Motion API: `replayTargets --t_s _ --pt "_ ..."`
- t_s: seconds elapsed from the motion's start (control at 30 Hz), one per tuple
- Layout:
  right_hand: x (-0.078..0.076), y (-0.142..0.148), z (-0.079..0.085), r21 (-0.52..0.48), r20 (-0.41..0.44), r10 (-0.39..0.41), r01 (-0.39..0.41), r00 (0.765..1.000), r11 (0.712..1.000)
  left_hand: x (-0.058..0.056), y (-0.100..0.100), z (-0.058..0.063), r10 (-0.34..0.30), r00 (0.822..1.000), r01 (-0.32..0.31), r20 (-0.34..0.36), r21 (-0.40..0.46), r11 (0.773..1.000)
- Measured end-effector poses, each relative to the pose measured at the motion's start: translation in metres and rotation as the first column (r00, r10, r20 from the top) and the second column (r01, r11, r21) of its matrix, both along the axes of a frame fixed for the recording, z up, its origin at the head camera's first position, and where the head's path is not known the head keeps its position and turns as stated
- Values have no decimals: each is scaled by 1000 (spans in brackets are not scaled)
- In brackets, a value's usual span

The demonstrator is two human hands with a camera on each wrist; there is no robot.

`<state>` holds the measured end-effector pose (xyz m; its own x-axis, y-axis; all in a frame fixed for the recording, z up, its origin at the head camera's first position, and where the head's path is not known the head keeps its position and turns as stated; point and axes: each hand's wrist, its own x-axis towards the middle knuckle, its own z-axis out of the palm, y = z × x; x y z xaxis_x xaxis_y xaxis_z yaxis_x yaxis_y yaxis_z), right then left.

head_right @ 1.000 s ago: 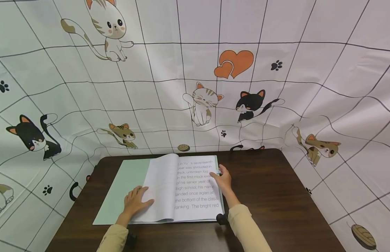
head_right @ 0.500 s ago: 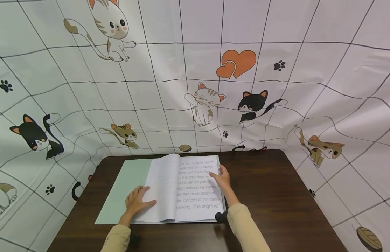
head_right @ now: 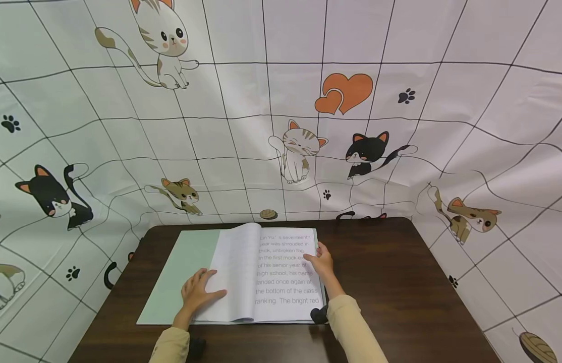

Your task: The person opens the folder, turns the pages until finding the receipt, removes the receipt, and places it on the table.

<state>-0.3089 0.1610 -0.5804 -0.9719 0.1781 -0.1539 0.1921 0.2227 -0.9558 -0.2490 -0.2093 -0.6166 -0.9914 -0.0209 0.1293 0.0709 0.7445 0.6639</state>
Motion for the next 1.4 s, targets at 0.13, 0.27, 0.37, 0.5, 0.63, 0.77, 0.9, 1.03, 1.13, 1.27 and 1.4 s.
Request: replayTargets --t_s 0.13,0.27,0.37,0.5,0.63,0.77,0.9,1.03,1.13,1.27,1.4 --pt "-1 1 -3 58 -3 18 -17 1000 998 2 -1 0 -4 999 4 -42 -10 1000" --pt "-3 1 -4 88 17 40 -41 999 995 2 -6 3 -7 999 7 -33 -12 1000" --pt "-7 1 -3 120 28 77 -80 997 990 2 -9 9 -7 1000 8 20 -16 1000" --pt "-12 -1 -2 147 37 120 -124 992 981 4 -10 14 -3 998 3 60 -12 1000" --pt "-14 0 -2 118 40 106 -110 994 987 1 -9 5 0 999 -1 37 4 1000" --pt "-14 3 -1 104 32 79 -82 996 991 -2 -8 -2 -3 1000 3 7 12 1000" --pt "-15 6 2 133 28 94 -97 995 986 -2 -7 -1 -5 1000 5 -14 25 1000" --pt "-17 8 7 167 9 127 -126 992 978 -3 -6 0 -5 1000 6 -14 32 999" --pt "-19 8 11 171 -13 146 -142 989 975 -4 -5 -1 -3 1000 3 7 40 999" --pt "-20 7 17 149 -12 172 -168 985 975 -4 -4 -4 6 999 -8 33 36 999" --pt "-20 7 25 64 19 189 -190 982 980 -4 -2 -4 6 999 -9 53 48 999"
